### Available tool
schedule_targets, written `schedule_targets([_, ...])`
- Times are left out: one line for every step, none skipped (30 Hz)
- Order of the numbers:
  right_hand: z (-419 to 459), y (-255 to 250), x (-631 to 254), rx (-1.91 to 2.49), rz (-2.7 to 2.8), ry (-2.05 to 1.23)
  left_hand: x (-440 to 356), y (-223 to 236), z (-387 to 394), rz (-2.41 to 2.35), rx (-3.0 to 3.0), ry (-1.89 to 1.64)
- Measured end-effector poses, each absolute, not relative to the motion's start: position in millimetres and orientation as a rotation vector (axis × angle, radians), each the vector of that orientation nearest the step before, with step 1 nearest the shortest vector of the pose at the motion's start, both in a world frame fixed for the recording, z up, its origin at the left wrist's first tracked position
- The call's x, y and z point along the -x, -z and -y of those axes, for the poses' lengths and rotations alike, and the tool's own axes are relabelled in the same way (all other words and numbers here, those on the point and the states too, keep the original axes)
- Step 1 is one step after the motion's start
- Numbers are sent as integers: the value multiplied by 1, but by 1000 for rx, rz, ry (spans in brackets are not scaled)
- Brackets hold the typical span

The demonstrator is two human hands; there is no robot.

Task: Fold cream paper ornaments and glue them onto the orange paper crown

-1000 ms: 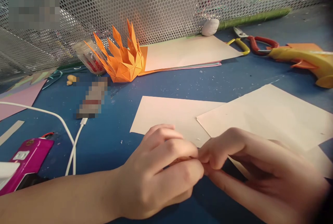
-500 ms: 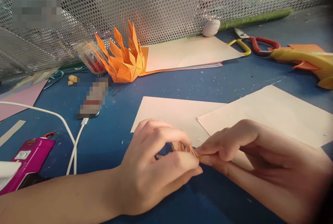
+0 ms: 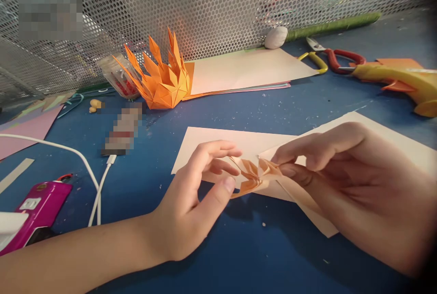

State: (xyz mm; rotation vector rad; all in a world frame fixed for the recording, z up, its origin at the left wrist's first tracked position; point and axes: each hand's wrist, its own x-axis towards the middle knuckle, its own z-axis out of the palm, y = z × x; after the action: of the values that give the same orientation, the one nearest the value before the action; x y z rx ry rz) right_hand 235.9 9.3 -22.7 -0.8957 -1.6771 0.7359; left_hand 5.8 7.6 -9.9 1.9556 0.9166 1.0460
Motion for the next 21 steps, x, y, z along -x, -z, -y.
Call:
schedule_targets([-10,23,-237,902,1691,-726,-7,10,-8,-919,-1953,-1049])
schedule_targets([-11,24,-237,904,1710,-721,-8,10,-9,-924,-1967,-1058])
schedule_targets([-11,25,-238,904,1731,-722,-9,11,-9,-930,-1983,-1067])
schedule_targets([-11,26,-238,903,1749,-728,-10,11,-9,-943,-1982,-1064])
schedule_targets([-11,26,-239,901,1769,-743,-11,10,-8,-951,-1966,-1053])
schedule_targets([-11,27,-239,902,1787,-755,-12,10,-8,-950,-1936,-1033])
schedule_targets([-11,27,-239,898,1806,-764,-12,9,-7,-935,-1898,-1011])
schedule_targets([-11,27,-240,892,1821,-764,-13,8,-7,-905,-1863,-997])
schedule_targets([-11,27,-240,888,1837,-760,-13,8,-7,-857,-1839,-996])
schedule_targets([-12,27,-240,887,1848,-756,-13,7,-7,-800,-1837,-1009])
schedule_targets([-12,26,-241,887,1855,-756,-13,7,-8,-744,-1853,-1034])
schedule_targets([-13,26,-241,883,1858,-760,-13,7,-9,-700,-1888,-1062])
schedule_targets([-14,26,-241,879,1864,-769,-13,7,-11,-672,-1938,-1089])
schedule_targets([-15,25,-241,874,1876,-772,-12,7,-12,-652,-1993,-1113])
schedule_targets([-16,25,-241,869,1898,-769,-12,7,-13,-635,-2042,-1135])
schedule_targets([-16,24,-241,869,1918,-748,-11,6,-14,-626,-2073,-1149])
schedule_targets([-17,23,-240,878,1943,-712,-11,5,-14,-627,-2082,-1155])
schedule_targets([-17,22,-240,889,1970,-659,-11,4,-14,-642,-2073,-1152])
schedule_targets([-16,21,-240,900,1996,-596,-11,3,-13,-669,-2057,-1144])
schedule_targets([-15,20,-240,898,2023,-532,-11,1,-13,-705,-2041,-1139])
schedule_targets([-14,19,-240,888,2049,-480,-11,0,-12,-750,-2027,-1132])
